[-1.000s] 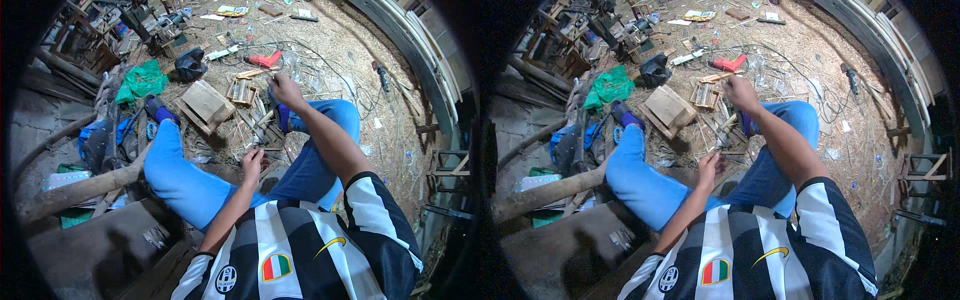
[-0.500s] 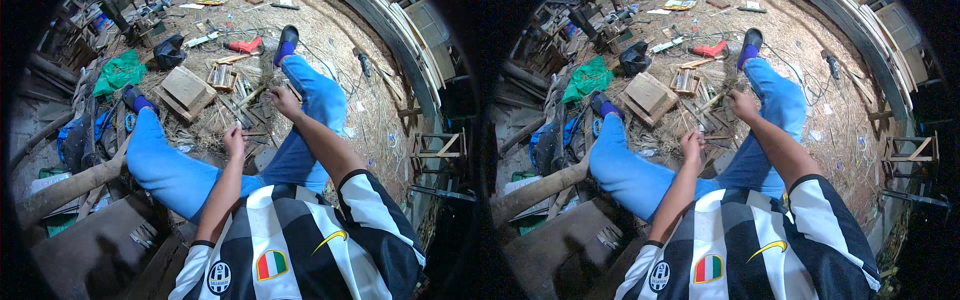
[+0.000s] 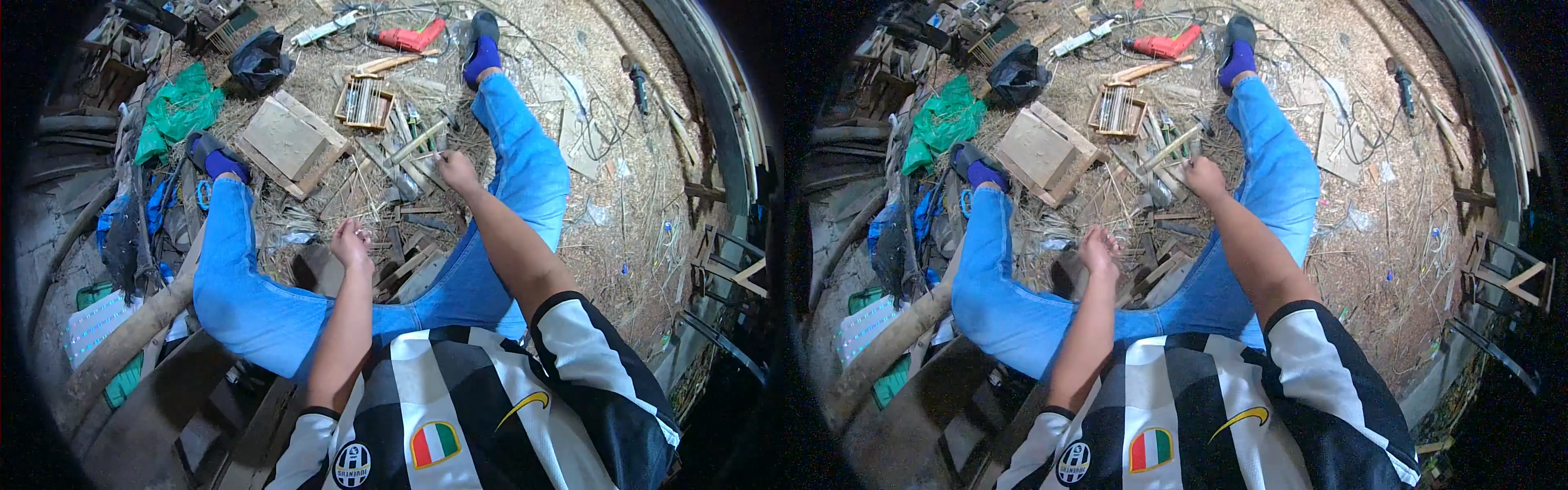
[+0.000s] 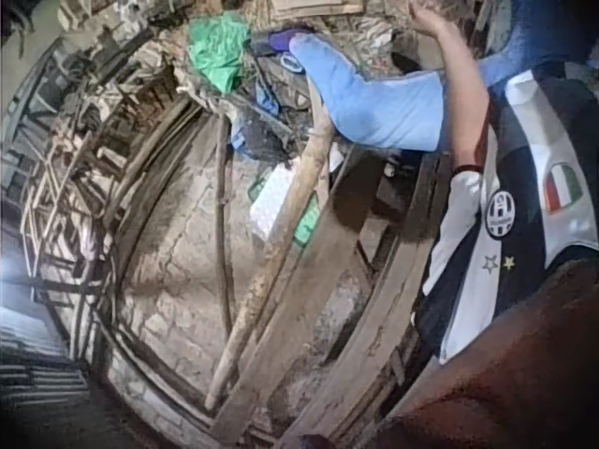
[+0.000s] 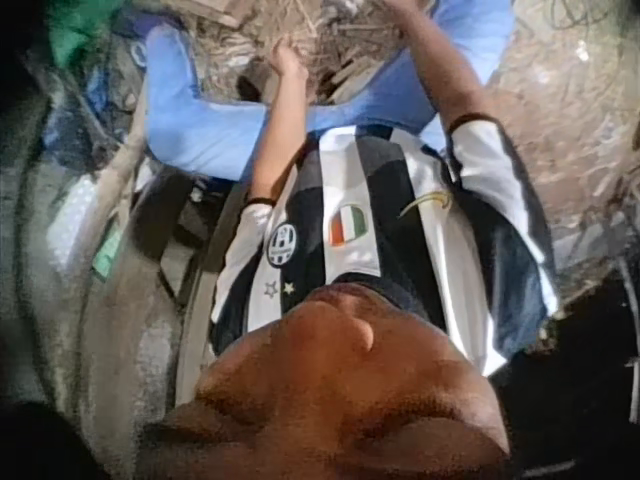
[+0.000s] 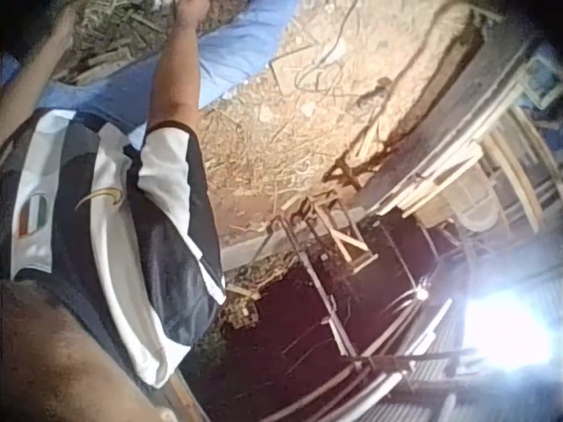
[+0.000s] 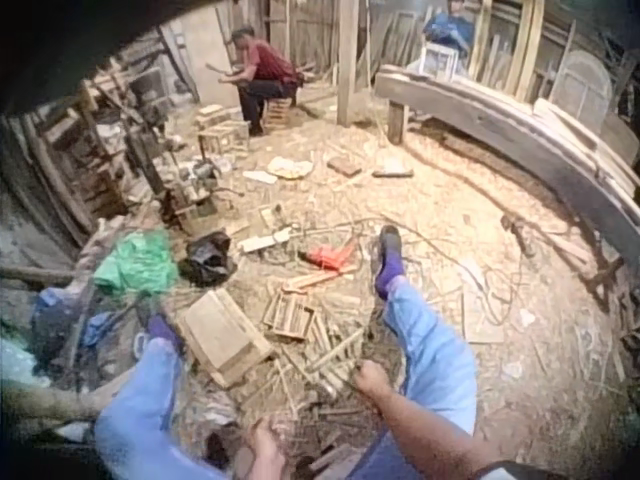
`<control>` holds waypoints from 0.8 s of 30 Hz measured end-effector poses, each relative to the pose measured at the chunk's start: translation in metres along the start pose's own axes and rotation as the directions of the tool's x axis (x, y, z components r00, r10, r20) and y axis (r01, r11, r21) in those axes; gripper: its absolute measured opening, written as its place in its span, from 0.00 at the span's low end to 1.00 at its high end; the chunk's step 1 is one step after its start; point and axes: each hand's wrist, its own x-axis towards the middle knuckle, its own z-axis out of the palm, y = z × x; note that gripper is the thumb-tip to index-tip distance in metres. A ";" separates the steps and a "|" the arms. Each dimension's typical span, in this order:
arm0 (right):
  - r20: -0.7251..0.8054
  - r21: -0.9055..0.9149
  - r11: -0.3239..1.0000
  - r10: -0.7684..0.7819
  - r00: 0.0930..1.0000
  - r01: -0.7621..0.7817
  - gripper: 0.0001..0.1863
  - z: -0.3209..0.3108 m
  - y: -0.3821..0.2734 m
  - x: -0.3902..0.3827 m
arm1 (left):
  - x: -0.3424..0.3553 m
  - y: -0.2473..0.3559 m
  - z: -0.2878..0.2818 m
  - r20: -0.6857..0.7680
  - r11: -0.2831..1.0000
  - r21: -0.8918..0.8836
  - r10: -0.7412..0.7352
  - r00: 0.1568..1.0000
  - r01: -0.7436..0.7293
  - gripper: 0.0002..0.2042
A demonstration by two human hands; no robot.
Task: The person assembles a small wooden birdhouse by fitting thin wooden slats into a frame and then using a knife to shave and fit a piece of wood.
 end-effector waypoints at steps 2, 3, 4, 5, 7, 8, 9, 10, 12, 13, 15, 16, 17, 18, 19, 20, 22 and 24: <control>0.042 -0.015 1.000 0.005 0.999 -0.005 0.23 0.005 -0.007 0.001 | 0.034 -0.011 -0.005 -0.043 0.999 0.030 0.025 0.999 -0.024 0.10; 0.057 -0.036 0.999 0.010 0.998 -0.008 0.23 0.008 -0.007 0.005 | 0.044 -0.012 -0.003 -0.058 0.997 0.054 0.052 0.997 -0.049 0.11; -0.005 -0.056 0.998 0.016 1.000 -0.016 0.20 0.018 -0.005 0.007 | 0.051 -0.017 -0.003 -0.044 0.994 0.083 0.081 0.996 -0.077 0.10; 0.008 -0.051 0.999 0.009 1.000 -0.008 0.20 0.020 -0.011 0.006 | 0.060 -0.021 -0.005 -0.059 0.993 0.083 0.087 0.994 -0.081 0.10; 0.074 -0.012 0.999 -0.030 0.997 0.031 0.19 0.023 -0.028 0.003 | 0.086 -0.035 -0.018 -0.039 0.959 0.268 0.105 0.994 -0.091 0.08; 0.063 -0.038 0.999 -0.005 0.998 0.007 0.19 0.032 -0.013 0.010 | 0.088 -0.044 -0.013 -0.051 0.962 0.269 0.067 0.996 -0.051 0.05; 0.077 -0.035 0.999 -0.018 0.997 0.021 0.19 0.037 -0.023 0.012 | 0.098 -0.051 -0.020 -0.068 0.963 0.263 0.073 0.995 -0.053 0.05; 0.196 -0.054 0.998 -0.030 0.980 0.041 0.19 0.043 -0.032 0.010 | 0.108 -0.057 -0.028 -0.080 0.973 0.228 0.041 0.996 -0.022 0.04; 0.311 -0.064 0.995 -0.049 0.949 0.072 0.19 0.058 -0.046 0.004 | 0.102 -0.061 -0.020 -0.105 0.986 0.169 0.009 0.994 0.008 0.03; 0.338 -0.004 0.998 -0.059 0.939 0.064 0.19 0.067 -0.053 -0.002 | 0.098 -0.058 -0.018 -0.108 0.986 0.168 0.006 0.994 0.012 0.03; 0.311 0.071 0.996 -0.074 0.948 0.055 0.17 0.097 -0.068 -0.008 | 0.098 -0.055 -0.020 -0.044 0.956 0.293 0.026 0.999 -0.012 0.13; 0.316 0.071 0.996 -0.076 0.946 0.057 0.17 0.115 -0.072 -0.009 | 0.100 -0.054 -0.022 -0.046 0.949 0.316 0.029 0.999 -0.013 0.13; 0.279 0.181 0.981 0.011 0.960 -0.063 0.17 0.137 -0.067 -0.007 | 0.101 -0.055 -0.019 -0.045 0.947 0.321 0.027 0.999 -0.012 0.13; 0.262 0.288 0.942 0.097 0.960 -0.174 0.17 0.152 -0.072 -0.011 | 0.101 -0.056 -0.021 -0.033 0.952 0.303 0.052 0.998 -0.040 0.12; 0.272 0.286 0.941 0.098 0.957 -0.178 0.17 0.164 -0.075 -0.016 | 0.101 -0.058 -0.023 -0.020 0.956 0.286 0.076 0.997 -0.067 0.11; 0.230 0.258 0.936 0.181 0.956 -0.239 0.17 0.174 -0.077 -0.022 | 0.100 -0.060 -0.026 -0.013 0.944 0.309 0.122 0.992 -0.113 0.10; 0.225 0.248 0.903 0.300 0.927 -0.352 0.19 0.190 -0.078 -0.025 | 0.101 -0.064 -0.031 -0.002 0.921 0.379 0.101 0.995 -0.092 0.10; 0.215 0.224 0.899 0.330 0.919 -0.375 0.21 0.200 -0.080 -0.027 | 0.104 -0.073 -0.034 0.003 0.906 0.420 0.055 0.998 -0.051 0.08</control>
